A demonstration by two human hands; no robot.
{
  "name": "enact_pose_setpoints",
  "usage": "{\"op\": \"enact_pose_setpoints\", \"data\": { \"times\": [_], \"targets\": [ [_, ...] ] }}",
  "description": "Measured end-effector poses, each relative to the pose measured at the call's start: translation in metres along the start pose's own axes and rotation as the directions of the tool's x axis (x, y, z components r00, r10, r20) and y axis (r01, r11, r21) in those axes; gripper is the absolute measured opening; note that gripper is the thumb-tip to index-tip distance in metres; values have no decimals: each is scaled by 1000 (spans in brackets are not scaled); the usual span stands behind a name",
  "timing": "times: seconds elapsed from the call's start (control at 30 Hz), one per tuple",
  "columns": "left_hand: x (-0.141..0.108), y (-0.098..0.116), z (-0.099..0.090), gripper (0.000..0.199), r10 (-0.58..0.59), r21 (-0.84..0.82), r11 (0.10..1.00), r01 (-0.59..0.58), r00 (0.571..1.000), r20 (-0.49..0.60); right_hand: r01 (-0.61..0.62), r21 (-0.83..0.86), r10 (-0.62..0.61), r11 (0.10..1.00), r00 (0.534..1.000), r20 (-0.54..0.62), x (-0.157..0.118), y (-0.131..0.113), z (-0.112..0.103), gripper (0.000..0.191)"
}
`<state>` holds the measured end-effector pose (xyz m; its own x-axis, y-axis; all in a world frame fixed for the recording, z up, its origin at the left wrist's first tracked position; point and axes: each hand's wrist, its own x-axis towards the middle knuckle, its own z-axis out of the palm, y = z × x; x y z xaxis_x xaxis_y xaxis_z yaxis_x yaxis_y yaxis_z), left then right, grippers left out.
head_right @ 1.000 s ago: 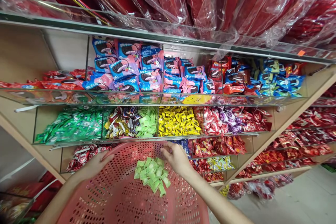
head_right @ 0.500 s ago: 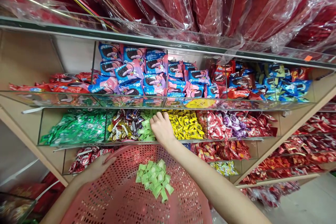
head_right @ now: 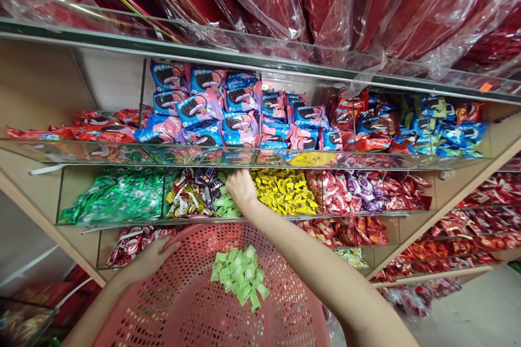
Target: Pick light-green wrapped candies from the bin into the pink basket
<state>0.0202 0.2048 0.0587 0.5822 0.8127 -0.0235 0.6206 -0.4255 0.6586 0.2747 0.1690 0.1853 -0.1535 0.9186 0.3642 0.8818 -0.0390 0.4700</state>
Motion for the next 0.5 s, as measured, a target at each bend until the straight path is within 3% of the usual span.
{"op": "enact_pose_setpoints", "data": {
  "times": [0.3,0.5],
  "targets": [
    [1,-8,2,37,-13,4,1000,13,1000,1,7,52,-7,999,1000,2,7,3,6,26],
    [2,-6,1,36,9,-2,1000,-9,1000,11,35,24,-34,999,997,-69,-13,0,-12,25]
  ]
}}
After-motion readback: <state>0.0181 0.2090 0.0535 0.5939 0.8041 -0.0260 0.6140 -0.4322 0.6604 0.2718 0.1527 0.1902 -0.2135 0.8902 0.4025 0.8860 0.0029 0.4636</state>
